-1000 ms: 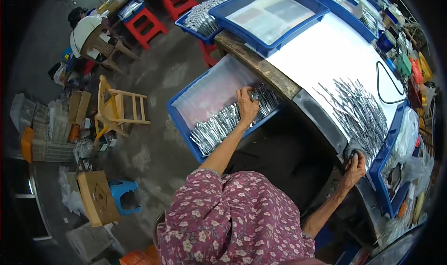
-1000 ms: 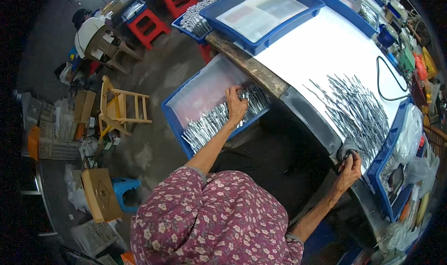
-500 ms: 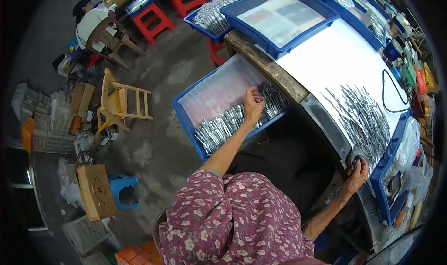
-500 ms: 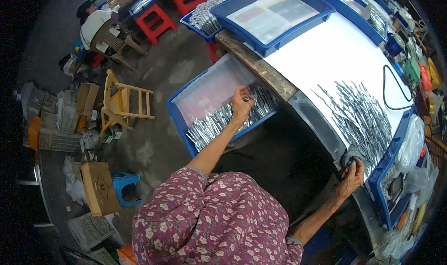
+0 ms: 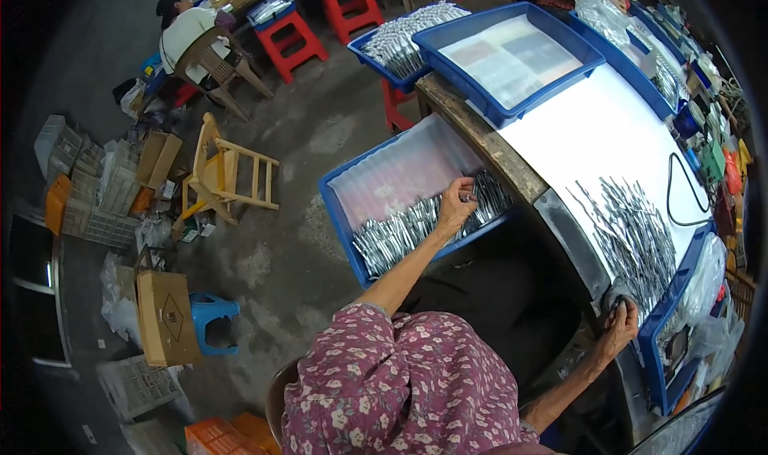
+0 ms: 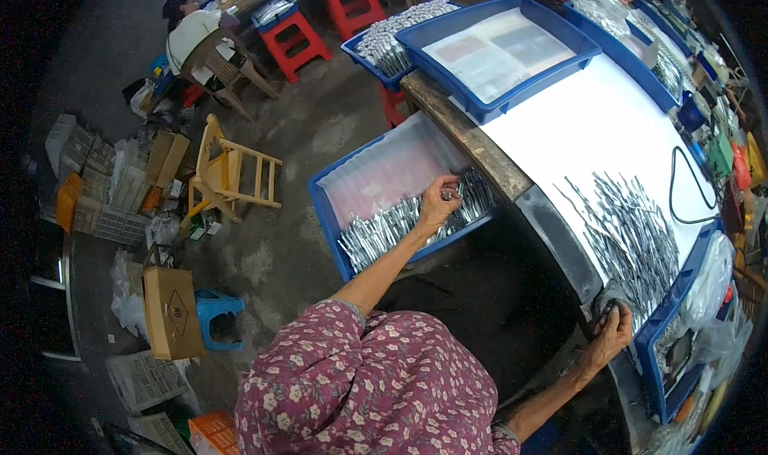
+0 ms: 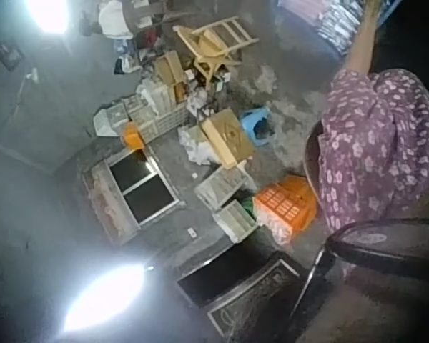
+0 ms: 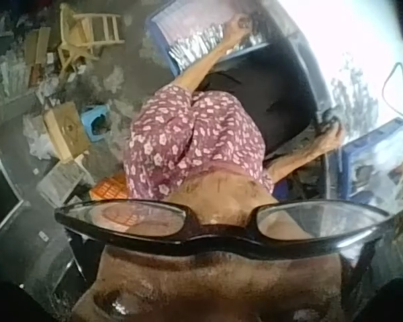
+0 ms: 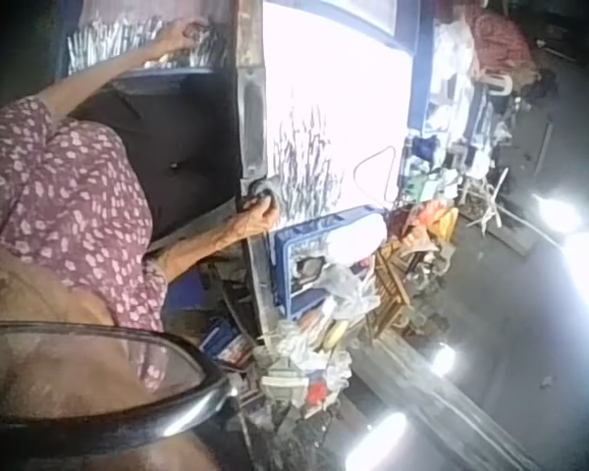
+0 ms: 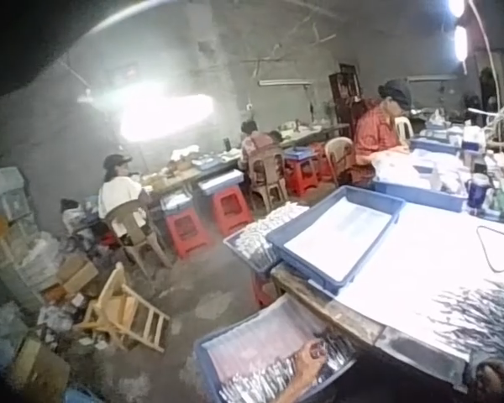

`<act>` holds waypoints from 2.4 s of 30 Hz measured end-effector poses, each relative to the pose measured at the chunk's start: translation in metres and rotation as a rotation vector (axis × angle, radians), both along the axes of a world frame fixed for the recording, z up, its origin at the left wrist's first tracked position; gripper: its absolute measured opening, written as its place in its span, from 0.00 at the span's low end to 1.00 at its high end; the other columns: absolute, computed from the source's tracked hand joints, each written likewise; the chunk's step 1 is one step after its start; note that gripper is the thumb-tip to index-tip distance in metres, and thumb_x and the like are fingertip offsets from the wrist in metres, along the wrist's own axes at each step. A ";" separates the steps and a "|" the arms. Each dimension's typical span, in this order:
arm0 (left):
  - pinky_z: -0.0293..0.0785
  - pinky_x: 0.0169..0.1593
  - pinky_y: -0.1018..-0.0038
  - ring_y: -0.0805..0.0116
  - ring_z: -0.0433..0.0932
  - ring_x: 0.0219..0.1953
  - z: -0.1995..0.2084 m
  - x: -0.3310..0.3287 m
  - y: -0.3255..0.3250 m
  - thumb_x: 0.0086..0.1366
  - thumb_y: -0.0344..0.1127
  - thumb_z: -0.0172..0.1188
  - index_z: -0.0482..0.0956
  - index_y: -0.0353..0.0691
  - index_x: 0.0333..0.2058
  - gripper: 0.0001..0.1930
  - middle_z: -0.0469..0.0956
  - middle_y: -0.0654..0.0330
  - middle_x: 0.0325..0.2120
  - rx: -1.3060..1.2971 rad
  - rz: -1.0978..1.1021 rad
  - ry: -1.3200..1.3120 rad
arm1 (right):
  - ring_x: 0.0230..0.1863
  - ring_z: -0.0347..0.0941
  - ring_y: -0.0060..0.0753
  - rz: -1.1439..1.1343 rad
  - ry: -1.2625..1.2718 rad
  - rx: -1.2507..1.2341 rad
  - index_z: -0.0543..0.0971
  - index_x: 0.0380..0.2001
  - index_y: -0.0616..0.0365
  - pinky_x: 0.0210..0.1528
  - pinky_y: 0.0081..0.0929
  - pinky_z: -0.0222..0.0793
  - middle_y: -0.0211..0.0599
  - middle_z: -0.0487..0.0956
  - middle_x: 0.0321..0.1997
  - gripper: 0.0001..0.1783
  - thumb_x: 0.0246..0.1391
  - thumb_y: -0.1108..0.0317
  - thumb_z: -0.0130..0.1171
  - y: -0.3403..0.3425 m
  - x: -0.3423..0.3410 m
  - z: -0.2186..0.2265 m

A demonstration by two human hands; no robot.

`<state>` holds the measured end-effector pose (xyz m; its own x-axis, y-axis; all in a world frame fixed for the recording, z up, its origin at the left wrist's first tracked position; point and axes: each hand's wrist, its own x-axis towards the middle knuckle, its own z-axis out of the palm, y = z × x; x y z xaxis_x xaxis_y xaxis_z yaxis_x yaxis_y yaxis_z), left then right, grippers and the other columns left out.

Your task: Sorting and cleaning small metal components at an industrial workbench.

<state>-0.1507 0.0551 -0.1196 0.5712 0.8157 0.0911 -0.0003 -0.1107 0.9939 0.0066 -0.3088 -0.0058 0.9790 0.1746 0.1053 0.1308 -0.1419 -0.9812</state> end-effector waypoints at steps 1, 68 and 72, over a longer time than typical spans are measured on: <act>0.69 0.37 0.77 0.73 0.71 0.31 0.002 -0.001 -0.001 0.42 0.22 0.56 0.67 0.34 0.44 0.25 0.69 0.59 0.32 0.010 -0.008 0.000 | 0.15 0.53 0.10 0.005 0.013 0.006 0.74 0.34 0.60 0.15 0.10 0.45 0.21 0.65 0.16 0.08 0.54 0.68 0.51 -0.001 0.000 0.001; 0.57 0.54 0.69 0.57 0.61 0.51 0.027 -0.040 -0.017 0.52 0.25 0.47 0.63 0.33 0.47 0.20 0.60 0.52 0.46 0.332 -0.056 -0.046 | 0.38 0.68 0.57 0.868 -0.374 -0.247 0.65 0.46 0.65 0.38 0.42 0.63 0.56 0.72 0.36 0.23 0.42 0.74 0.51 0.289 -0.103 -0.101; 0.56 0.55 0.66 0.52 0.59 0.52 0.028 -0.050 -0.018 0.55 0.27 0.47 0.61 0.34 0.48 0.20 0.58 0.50 0.48 0.389 -0.023 0.043 | 0.37 0.68 0.57 0.909 -0.286 -0.370 0.65 0.46 0.66 0.37 0.43 0.63 0.57 0.73 0.34 0.23 0.42 0.75 0.51 0.288 -0.103 -0.099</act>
